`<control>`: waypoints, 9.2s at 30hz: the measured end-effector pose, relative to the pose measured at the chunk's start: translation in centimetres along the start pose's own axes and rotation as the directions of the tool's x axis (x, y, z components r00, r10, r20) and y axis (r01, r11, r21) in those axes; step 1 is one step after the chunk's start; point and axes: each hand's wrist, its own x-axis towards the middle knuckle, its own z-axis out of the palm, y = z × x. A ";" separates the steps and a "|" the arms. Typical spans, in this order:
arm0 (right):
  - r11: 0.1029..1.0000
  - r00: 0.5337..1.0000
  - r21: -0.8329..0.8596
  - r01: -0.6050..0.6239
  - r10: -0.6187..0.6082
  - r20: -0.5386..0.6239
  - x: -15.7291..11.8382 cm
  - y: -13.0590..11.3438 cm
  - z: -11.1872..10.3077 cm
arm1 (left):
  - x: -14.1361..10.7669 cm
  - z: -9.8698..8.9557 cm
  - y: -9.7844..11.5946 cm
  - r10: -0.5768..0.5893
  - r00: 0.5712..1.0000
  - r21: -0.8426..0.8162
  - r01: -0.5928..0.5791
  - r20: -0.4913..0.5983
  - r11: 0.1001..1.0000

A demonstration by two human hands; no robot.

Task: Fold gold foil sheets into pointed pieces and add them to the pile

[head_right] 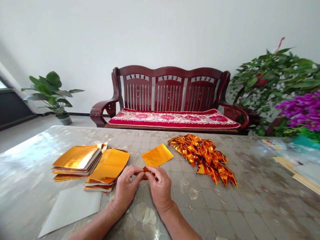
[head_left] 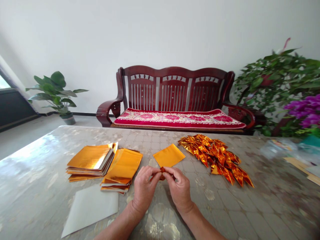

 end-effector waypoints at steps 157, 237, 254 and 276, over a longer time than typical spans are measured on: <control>0.953 0.961 0.151 -0.264 0.248 0.121 0.4 -0.1 -0.1 | 0.4 0.7 -0.1 -0.495 0.825 -0.440 0.565 0.272 0.698; 0.998 0.909 -0.054 0.019 0.005 0.416 2.0 1.8 -3.8 | 1.0 -0.8 -3.4 -0.036 0.965 -0.202 0.091 0.261 0.975; 1.000 0.870 0.007 0.018 -0.019 0.493 1.9 3.1 -3.7 | 1.1 -1.0 -3.7 -0.038 0.920 -0.116 0.090 0.391 0.989; 0.999 0.868 0.035 0.005 -0.021 0.497 1.8 2.8 -3.4 | 1.2 -0.9 -3.5 -0.009 0.910 -0.221 0.111 0.415 0.969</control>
